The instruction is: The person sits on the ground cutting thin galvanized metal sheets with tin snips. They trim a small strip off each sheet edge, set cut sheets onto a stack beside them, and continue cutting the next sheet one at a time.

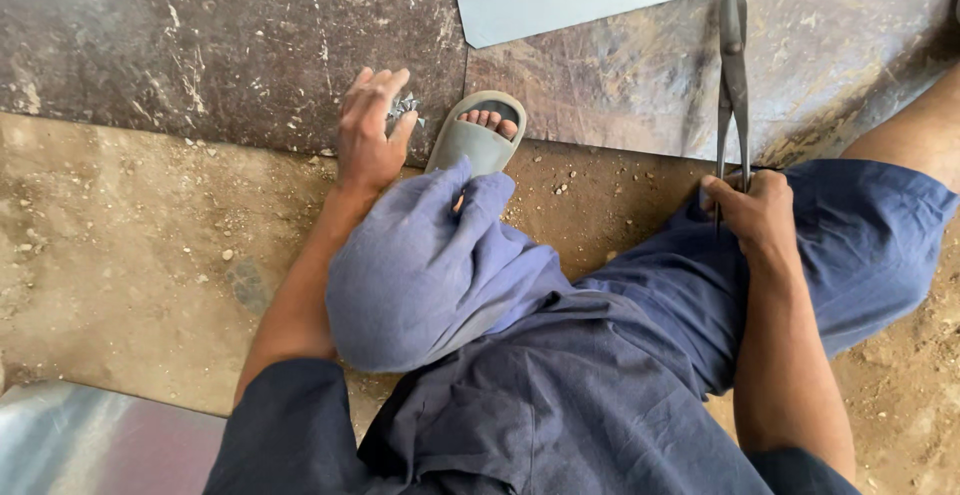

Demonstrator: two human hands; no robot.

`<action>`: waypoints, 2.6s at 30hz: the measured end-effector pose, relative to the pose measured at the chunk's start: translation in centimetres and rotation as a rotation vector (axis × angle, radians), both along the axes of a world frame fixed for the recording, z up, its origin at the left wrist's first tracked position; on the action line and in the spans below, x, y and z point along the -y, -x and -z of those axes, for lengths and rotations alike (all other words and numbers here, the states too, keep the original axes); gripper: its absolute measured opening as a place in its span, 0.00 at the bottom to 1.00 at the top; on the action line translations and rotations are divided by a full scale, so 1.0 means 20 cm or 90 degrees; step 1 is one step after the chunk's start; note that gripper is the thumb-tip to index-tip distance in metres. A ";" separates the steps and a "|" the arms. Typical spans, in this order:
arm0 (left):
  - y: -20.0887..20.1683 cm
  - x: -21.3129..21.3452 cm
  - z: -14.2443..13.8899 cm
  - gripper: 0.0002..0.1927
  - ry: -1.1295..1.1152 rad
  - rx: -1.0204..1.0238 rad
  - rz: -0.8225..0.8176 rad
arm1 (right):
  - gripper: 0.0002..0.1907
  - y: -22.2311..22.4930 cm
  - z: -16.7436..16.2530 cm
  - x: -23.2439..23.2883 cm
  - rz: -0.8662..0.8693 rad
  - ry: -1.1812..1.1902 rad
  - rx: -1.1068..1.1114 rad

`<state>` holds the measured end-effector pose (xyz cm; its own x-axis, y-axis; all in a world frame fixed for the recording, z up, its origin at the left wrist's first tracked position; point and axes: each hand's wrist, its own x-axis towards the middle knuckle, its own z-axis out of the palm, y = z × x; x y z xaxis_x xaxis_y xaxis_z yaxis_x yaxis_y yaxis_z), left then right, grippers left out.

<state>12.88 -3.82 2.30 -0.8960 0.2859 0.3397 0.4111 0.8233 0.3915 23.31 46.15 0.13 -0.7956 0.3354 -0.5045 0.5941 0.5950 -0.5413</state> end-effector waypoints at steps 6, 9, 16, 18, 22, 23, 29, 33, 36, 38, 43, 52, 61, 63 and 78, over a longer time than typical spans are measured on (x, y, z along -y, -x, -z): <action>-0.20 -0.03 -0.36 0.22 -0.743 0.593 0.103 | 0.28 -0.03 0.08 -0.04 -0.042 -0.047 -0.288; -0.33 -0.06 -0.37 0.21 -0.820 0.704 0.087 | 0.22 -0.02 0.09 -0.03 -0.047 0.114 -0.188; -0.41 -0.19 -0.12 0.20 -0.905 0.803 -0.131 | 0.19 -0.03 0.13 -0.05 -0.209 0.110 -0.110; -0.39 -0.22 -0.02 0.20 -0.909 0.816 -0.175 | 0.18 -0.06 0.15 -0.08 -0.217 0.090 -0.111; -0.28 -0.33 0.18 0.20 -0.858 0.842 -0.247 | 0.18 -0.05 0.17 -0.13 -0.157 0.098 -0.125; -0.22 -0.40 0.22 0.20 -0.812 0.839 -0.268 | 0.18 -0.03 0.18 -0.13 -0.156 0.100 -0.131; 0.21 -0.85 0.26 0.13 -0.462 0.502 0.082 | 0.16 0.03 0.14 -0.19 -0.039 0.072 -0.228; 0.36 -0.96 0.17 0.14 -0.050 0.177 0.001 | 0.17 0.09 0.10 -0.28 0.131 0.158 -0.229; 0.42 -0.98 0.18 0.27 0.108 0.056 0.007 | 0.19 0.32 0.12 -0.39 0.297 0.300 -0.345; 0.45 -0.97 0.25 0.29 0.151 0.044 0.015 | 0.19 0.54 0.16 -0.49 0.297 0.100 -0.413; 0.50 -0.94 0.56 0.27 0.196 -0.010 -0.024 | 0.28 1.20 0.20 -0.83 0.203 -0.170 -0.414; 0.64 -0.90 0.70 0.28 0.298 0.065 -0.025 | 0.31 1.94 0.02 -1.21 0.079 -0.121 -0.042; 0.62 -0.92 0.53 0.28 0.110 0.038 -0.046 | 0.52 1.28 -0.23 -1.10 0.169 0.133 0.090; 0.63 -0.91 0.49 0.27 0.093 0.018 -0.054 | 0.41 0.94 -0.21 -1.01 0.111 -0.137 0.090; 0.21 -0.79 0.24 0.33 -0.895 0.813 -0.424 | 0.19 0.30 -0.14 0.42 0.065 0.445 -0.068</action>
<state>8.69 11.98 -2.55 -0.5903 0.0247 -0.8068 -0.7520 -0.3800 0.5386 17.26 37.66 2.83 -0.8345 0.0365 -0.5498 0.5508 0.0314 -0.8340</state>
